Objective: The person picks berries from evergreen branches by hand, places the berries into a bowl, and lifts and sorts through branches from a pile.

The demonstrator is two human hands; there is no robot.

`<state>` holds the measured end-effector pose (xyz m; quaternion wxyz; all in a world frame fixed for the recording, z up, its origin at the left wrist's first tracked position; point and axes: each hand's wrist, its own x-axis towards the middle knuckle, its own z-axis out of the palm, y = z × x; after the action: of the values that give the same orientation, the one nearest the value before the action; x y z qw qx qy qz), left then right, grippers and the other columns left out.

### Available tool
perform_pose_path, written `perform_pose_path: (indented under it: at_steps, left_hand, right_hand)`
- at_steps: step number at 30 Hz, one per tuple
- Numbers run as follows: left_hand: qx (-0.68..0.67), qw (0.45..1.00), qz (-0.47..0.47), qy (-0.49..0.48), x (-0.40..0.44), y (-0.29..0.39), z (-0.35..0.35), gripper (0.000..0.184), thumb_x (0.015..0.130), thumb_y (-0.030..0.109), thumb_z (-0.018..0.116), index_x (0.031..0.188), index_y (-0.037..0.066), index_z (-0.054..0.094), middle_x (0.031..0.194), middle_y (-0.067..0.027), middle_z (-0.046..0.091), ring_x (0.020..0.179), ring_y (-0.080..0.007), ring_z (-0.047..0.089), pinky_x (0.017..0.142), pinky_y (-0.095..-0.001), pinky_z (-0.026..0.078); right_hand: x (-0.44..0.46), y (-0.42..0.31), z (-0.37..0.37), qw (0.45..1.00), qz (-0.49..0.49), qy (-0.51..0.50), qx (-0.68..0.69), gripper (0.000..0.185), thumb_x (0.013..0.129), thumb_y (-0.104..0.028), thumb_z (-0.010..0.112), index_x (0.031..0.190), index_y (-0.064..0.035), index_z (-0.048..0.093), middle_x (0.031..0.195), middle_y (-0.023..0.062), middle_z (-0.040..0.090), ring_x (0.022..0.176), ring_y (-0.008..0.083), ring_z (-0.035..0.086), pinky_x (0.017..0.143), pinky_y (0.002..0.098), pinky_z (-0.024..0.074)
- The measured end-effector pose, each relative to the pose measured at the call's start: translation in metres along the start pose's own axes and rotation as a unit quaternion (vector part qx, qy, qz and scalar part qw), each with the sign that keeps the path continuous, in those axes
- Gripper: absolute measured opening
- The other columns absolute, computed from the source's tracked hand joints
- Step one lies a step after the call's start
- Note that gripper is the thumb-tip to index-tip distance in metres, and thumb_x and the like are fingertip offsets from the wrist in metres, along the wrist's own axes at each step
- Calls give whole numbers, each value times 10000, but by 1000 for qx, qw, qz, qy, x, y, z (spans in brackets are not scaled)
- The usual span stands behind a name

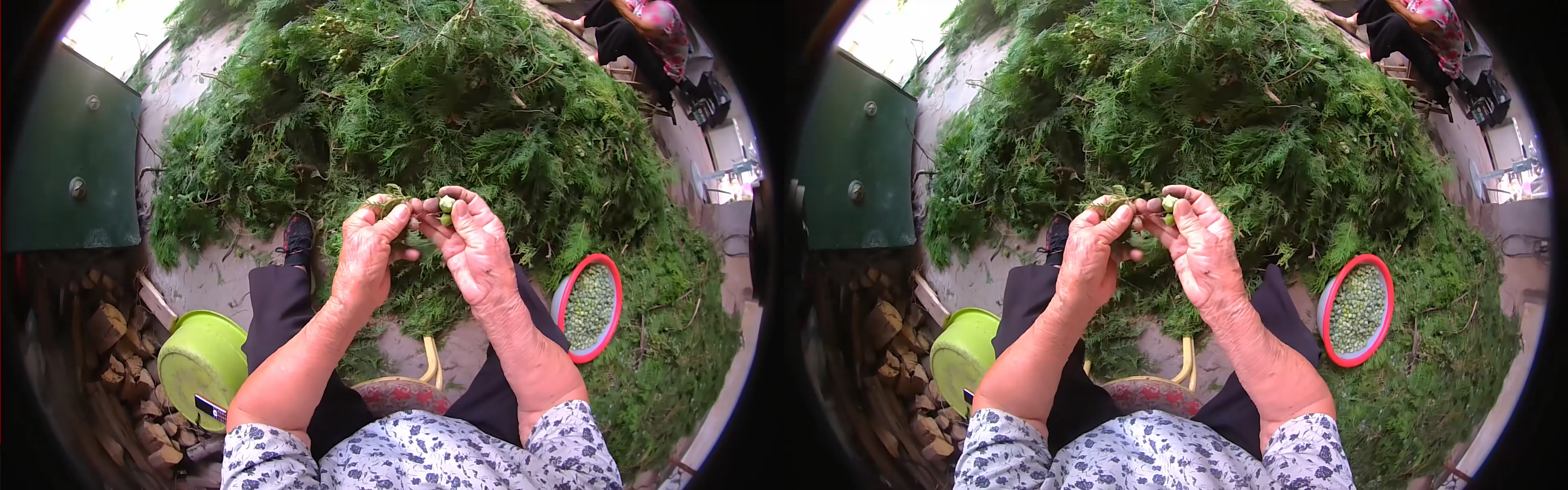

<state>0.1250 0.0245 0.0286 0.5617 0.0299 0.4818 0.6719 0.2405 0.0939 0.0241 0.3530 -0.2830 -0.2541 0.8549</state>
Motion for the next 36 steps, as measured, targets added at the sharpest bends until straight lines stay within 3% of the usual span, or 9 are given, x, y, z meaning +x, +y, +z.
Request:
perform_pose_path:
  at_steps: [6, 8, 14, 17, 23, 30, 33, 34, 36]
  left_hand:
    - [86, 989, 118, 16, -1, 0, 11, 155, 856, 191, 584, 926, 54, 561, 798, 23, 573, 621, -21, 463, 481, -188, 353]
    - [109, 990, 90, -20, 0, 2, 0, 155, 862, 204, 576, 913, 58, 563, 792, 23, 572, 603, -27, 461, 495, -195, 361]
    - [78, 994, 76, 1, 7, -1, -12, 153, 868, 179, 563, 923, 36, 551, 806, -22, 591, 620, -78, 533, 542, -209, 432]
    - [-25, 997, 64, 43, 6, 6, -4, 150, 879, 136, 529, 967, 14, 531, 813, -51, 609, 631, -115, 587, 566, -217, 482]
    - [15, 997, 73, 28, 6, 7, -11, 124, 846, 108, 575, 944, 33, 562, 776, -27, 598, 604, -100, 557, 529, -210, 447]
    - [204, 966, 158, -31, 2, -4, -3, 135, 765, 40, 667, 888, 28, 611, 828, -14, 623, 725, -61, 542, 653, -205, 445]
    - [388, 870, 303, -10, 7, -11, -8, 100, 786, 28, 641, 879, 37, 603, 821, -14, 622, 713, -41, 530, 631, -197, 442]
    - [388, 870, 303, -10, 6, -11, -8, 100, 786, 28, 641, 879, 37, 603, 821, -14, 622, 713, -41, 530, 631, -197, 442]
    - [274, 942, 191, -29, 3, -6, -7, 54, 820, 49, 605, 872, 42, 588, 803, -10, 616, 661, -31, 510, 575, -180, 416]
  right_hand:
    - [-4, -3, 1, 989, 51, -25, -137, 202, 919, -133, 477, 1071, -3, 501, 873, 55, 589, 710, 105, 586, 545, 197, 445]
    - [-5, -1, 5, 990, 62, -29, -126, 207, 916, -128, 480, 1073, 5, 497, 858, 49, 581, 683, 102, 574, 536, 201, 443]
    - [-1, -4, 1, 995, 76, -47, -46, 231, 909, -124, 463, 1101, 4, 479, 958, 80, 570, 804, 167, 594, 636, 269, 475]
    - [0, -9, 6, 994, 68, -68, 46, 295, 897, -77, 385, 1162, 45, 426, 1089, 142, 508, 1003, 231, 548, 816, 342, 470]
    - [1, -5, 3, 993, 51, -73, 76, 381, 853, 3, 374, 1224, 90, 369, 1155, 189, 489, 1106, 285, 493, 971, 398, 405]
    - [-2, -9, 6, 998, 57, -12, -13, 468, 773, 132, 380, 1236, 60, 380, 1173, 167, 493, 1132, 245, 488, 977, 337, 410]
    - [-2, -5, 2, 998, 47, -40, -5, 512, 748, 168, 400, 1245, 45, 376, 1171, 158, 497, 1117, 224, 499, 966, 314, 419]
    - [-2, -6, 2, 998, 55, -35, 12, 520, 743, 175, 409, 1246, 47, 373, 1164, 154, 499, 1108, 223, 504, 968, 323, 420]
    - [-1, -6, 2, 997, 63, -29, 30, 528, 737, 182, 417, 1246, 48, 370, 1157, 150, 501, 1099, 222, 508, 969, 333, 420]
